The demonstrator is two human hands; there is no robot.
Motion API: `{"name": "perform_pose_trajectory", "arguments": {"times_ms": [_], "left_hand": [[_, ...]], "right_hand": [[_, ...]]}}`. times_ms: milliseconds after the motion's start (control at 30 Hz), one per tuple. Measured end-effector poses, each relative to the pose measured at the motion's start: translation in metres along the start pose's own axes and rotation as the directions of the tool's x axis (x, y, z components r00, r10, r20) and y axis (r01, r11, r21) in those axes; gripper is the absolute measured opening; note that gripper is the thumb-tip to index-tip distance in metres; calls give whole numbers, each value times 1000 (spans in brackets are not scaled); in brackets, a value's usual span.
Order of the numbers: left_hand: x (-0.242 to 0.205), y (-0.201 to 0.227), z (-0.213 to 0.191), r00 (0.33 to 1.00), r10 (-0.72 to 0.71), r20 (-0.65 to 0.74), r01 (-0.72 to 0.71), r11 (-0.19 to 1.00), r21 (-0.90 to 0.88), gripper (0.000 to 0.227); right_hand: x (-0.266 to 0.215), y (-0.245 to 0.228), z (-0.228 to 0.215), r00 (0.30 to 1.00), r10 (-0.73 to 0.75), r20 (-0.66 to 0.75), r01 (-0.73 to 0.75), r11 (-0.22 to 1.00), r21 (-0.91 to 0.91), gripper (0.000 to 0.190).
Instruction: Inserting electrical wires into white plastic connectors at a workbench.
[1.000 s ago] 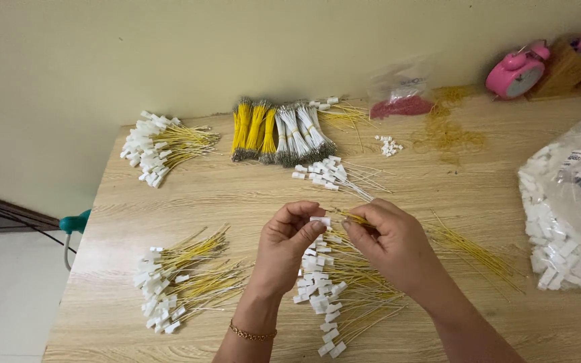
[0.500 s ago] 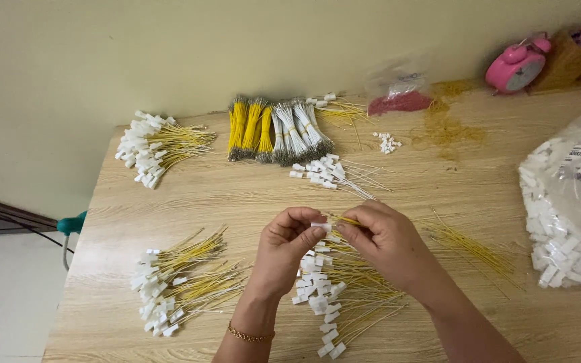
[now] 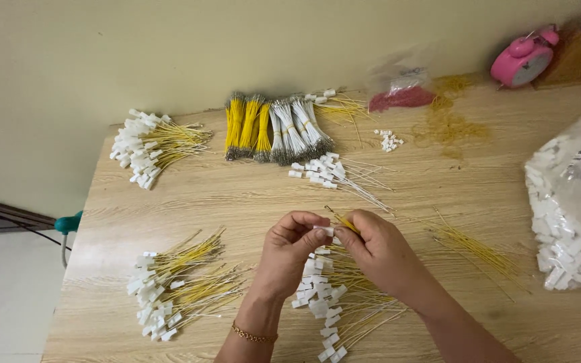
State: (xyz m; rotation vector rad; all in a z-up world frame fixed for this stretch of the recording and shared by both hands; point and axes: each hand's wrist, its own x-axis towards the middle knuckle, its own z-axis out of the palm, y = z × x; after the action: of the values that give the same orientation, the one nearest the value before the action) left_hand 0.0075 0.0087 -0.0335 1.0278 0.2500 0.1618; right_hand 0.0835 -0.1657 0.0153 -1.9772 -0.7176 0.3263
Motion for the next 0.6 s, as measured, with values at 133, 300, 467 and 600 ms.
{"name": "perform_pose_trajectory", "arguments": {"times_ms": [133, 300, 467, 600], "left_hand": [[5, -3, -1, 1000, -24, -5, 24, 999, 42, 13], [14, -17, -17, 997, -78, -3, 78, 987, 138, 14], [20, -23, -21, 993, -108, -36, 113, 982, 151, 14], [25, -15, -21, 994, -106, -32, 109, 985, 136, 14]], "right_hand": [[5, 9, 0, 999, 48, 20, -48, 999, -7, 28], [14, 30, 5, 977, 174, 123, -184, 980, 78, 31], [20, 49, 14, 978, 175, 111, -186, 978, 92, 29], [23, 55, 16, 975, 192, 109, -197, 980, 30, 36]]}}
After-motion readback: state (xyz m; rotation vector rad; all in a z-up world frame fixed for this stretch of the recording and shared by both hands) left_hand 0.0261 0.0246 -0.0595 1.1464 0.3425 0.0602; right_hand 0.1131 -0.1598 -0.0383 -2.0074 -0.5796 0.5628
